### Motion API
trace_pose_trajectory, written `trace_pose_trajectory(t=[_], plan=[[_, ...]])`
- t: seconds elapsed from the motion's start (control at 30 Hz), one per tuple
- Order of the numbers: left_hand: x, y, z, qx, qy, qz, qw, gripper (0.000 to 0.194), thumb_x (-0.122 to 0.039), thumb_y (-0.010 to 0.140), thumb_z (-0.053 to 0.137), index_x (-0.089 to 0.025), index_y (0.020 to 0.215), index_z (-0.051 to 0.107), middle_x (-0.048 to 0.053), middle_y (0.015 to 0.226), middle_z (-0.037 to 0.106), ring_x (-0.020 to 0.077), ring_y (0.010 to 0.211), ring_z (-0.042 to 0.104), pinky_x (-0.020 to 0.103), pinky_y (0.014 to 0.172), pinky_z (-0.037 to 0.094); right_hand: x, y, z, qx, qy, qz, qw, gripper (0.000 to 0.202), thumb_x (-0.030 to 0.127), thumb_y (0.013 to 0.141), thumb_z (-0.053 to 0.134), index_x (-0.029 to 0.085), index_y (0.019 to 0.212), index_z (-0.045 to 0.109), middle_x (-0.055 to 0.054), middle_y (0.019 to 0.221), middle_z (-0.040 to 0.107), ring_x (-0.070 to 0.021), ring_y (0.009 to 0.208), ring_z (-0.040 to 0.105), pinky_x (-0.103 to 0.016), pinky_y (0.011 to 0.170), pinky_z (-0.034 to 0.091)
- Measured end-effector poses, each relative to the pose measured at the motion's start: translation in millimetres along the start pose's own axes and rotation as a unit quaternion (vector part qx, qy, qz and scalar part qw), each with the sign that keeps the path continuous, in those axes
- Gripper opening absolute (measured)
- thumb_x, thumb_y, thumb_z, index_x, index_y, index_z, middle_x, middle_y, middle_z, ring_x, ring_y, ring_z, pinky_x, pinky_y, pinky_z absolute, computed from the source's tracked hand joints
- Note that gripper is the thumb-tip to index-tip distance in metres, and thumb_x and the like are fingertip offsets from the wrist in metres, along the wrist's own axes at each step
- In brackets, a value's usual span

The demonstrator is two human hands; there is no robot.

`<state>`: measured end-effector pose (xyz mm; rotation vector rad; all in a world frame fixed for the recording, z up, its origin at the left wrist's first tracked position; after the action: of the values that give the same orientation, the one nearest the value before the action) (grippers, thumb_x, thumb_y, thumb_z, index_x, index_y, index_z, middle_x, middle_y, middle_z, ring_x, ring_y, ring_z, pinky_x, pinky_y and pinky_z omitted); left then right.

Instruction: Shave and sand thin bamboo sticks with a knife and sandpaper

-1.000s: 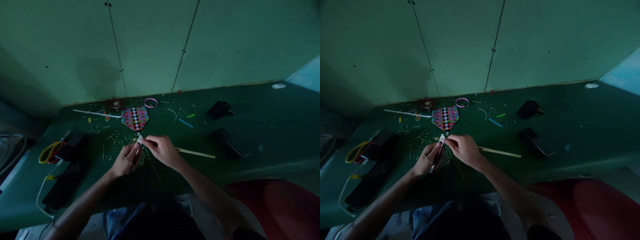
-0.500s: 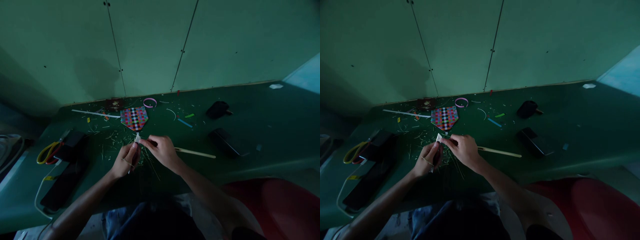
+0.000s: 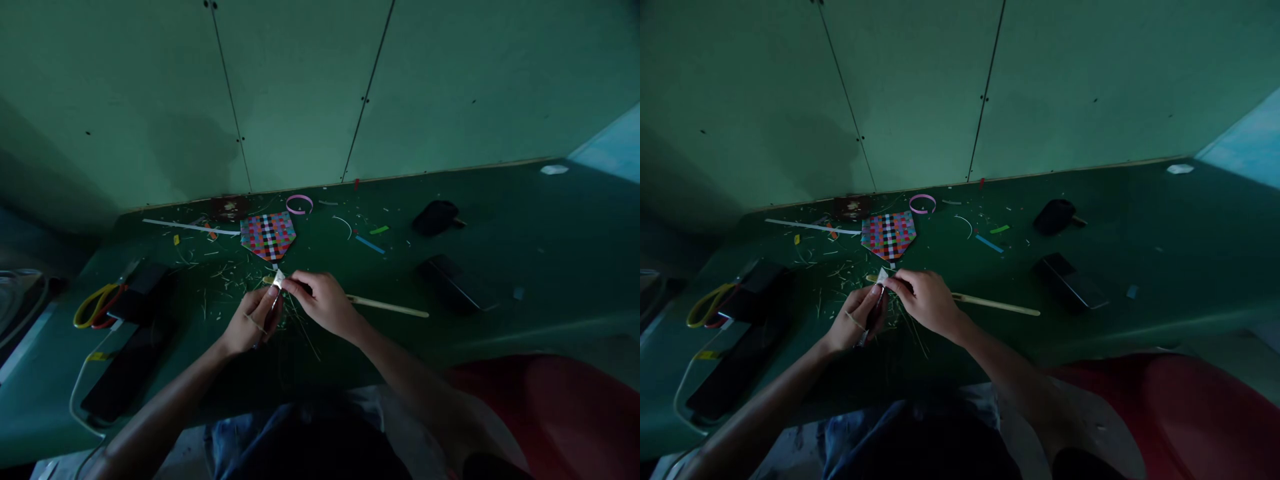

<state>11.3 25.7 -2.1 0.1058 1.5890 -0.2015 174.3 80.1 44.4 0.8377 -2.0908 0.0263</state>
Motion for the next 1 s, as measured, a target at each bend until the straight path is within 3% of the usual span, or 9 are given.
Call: trace_pose_trajectory(t=[0.53,0.8,1.0], plan=[[-5.3,-2.5,-2.6,-0.019,0.008,0.015,1.000,0.052,-0.060,0.106,0.041,-0.018,0.077,0.055,-0.003,0.047,0.053,0.0074,0.032,0.041,0.018,0.034,0.028,-4.6,-1.3,0.0,-0.062,-0.017,0.027,0.998,0.059,0.063,0.102,0.052,0.021,0.061,0.053,0.001,0.055,0.055,-0.0106,0.050,0.043,-0.029,0.052,0.028],[-0.2,0.3,-1.0,0.001,0.016,0.008,1.000,0.055,-0.062,0.104,0.041,-0.018,0.074,0.053,-0.004,0.045,0.051,0.0073,0.030,0.040,0.017,0.032,0.027,-3.0,-0.7,0.2,0.031,0.031,0.014,0.999,0.043,0.047,0.109,0.045,0.018,0.086,0.068,0.000,0.068,0.064,-0.0120,0.058,0.056,-0.027,0.056,0.032],[-0.6,0.1,-0.3,-0.010,0.024,0.002,1.000,0.056,-0.063,0.103,0.043,-0.018,0.071,0.052,-0.004,0.045,0.052,0.0076,0.030,0.040,0.018,0.031,0.025,-3.0,0.4,-0.3,0.031,0.032,0.003,0.999,0.042,0.045,0.110,0.043,0.019,0.086,0.066,0.000,0.069,0.063,-0.0123,0.060,0.055,-0.027,0.057,0.033]])
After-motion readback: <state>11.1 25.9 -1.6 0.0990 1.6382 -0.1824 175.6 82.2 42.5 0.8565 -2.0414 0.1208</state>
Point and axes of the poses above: each hand's wrist, its own y-axis towards the middle knuckle, its own z-axis out of the palm, x = y × z, the point moved 3 cm from there along y, towards the middle knuckle
